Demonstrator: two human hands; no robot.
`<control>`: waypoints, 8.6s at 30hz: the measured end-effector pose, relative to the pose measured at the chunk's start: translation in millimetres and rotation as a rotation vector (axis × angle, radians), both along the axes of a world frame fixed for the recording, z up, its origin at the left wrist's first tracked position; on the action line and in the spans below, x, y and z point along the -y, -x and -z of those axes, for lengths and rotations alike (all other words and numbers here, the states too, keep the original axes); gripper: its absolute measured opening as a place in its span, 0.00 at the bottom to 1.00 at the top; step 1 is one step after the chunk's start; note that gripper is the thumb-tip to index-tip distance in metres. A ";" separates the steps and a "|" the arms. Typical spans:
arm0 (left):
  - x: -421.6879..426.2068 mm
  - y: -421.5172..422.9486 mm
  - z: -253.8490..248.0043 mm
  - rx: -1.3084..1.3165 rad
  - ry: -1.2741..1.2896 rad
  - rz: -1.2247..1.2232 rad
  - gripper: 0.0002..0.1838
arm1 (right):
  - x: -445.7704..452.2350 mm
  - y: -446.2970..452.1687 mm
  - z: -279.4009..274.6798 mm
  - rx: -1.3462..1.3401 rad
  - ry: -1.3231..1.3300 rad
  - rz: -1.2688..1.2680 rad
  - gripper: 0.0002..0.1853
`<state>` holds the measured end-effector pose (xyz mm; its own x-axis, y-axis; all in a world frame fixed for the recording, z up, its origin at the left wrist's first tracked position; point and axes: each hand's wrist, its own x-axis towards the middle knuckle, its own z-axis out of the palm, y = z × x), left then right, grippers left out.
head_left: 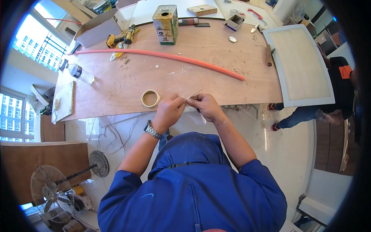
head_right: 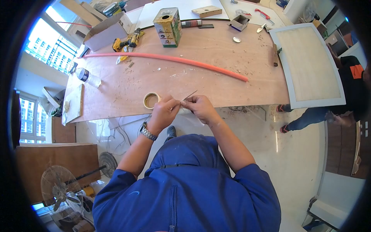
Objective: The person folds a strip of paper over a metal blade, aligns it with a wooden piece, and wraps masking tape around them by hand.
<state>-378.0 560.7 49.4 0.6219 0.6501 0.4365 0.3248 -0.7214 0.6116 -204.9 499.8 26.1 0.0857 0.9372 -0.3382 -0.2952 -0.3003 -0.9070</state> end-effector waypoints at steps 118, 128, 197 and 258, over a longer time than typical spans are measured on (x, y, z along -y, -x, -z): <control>-4.2 2.3 -15.8 0.104 0.237 0.080 0.07 | 24.8 3.5 -34.4 0.069 -0.088 0.037 0.11; -2.4 -1.7 -29.8 0.085 0.379 0.145 0.09 | 28.4 -8.0 -29.1 -0.055 -0.135 0.084 0.09; -0.9 -20.9 -47.6 0.331 1.168 0.100 0.09 | 38.6 -20.2 -72.0 0.146 -0.192 0.132 0.09; 5.0 -25.6 -23.3 0.384 1.268 -0.014 0.11 | 17.6 -10.0 -34.8 -0.063 -0.159 0.330 0.10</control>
<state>-352.4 555.7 72.7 0.5858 0.7406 -0.3290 -0.0161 0.4165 0.9090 -194.9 482.2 60.9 0.3757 0.9038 -0.2047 -0.4096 -0.0362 -0.9116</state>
